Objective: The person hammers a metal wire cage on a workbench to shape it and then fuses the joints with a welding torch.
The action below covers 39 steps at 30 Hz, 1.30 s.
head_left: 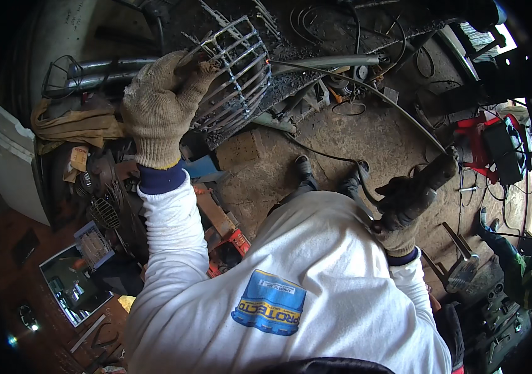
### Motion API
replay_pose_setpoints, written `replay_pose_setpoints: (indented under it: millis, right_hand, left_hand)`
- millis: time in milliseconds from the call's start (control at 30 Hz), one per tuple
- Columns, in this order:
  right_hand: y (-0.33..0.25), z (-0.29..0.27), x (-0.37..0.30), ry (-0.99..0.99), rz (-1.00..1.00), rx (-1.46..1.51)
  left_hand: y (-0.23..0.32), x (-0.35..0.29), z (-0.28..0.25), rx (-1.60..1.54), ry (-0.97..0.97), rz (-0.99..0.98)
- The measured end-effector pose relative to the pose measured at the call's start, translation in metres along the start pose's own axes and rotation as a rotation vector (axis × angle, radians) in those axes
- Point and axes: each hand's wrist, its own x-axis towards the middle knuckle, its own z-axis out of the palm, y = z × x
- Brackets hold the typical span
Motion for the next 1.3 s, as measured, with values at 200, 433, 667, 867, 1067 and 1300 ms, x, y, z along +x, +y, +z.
replay_pose_setpoints:
  millis: [200, 433, 667, 867, 1067, 1300]
  right_hand:
    - [0.002, 0.002, -0.007, 0.024, 0.099, 0.213]
    - [0.021, -0.008, -0.012, -0.195, -0.062, -0.177]
    - [0.007, 0.006, -0.011, 0.051, 0.151, 0.384]
    - [0.010, 0.000, -0.015, 0.029, 0.382, 0.559]
    - [0.025, 0.001, -0.007, 0.034, -0.114, -0.065]
    - [0.019, -0.003, -0.017, 0.007, 0.496, 0.654]
  left_hand:
    - [-0.002, 0.003, 0.001, 0.259, 0.097, 0.254]
    - [-0.004, -0.004, 0.010, -0.074, 0.097, 0.018]
    - [0.001, -0.001, 0.006, -0.120, 0.067, -0.010]
    - [0.004, 0.000, -0.001, -0.033, -0.013, -0.045]
    - [0.001, 0.000, 0.003, -0.078, 0.031, -0.010]
    - [0.001, -0.003, 0.004, -0.092, 0.055, -0.013]
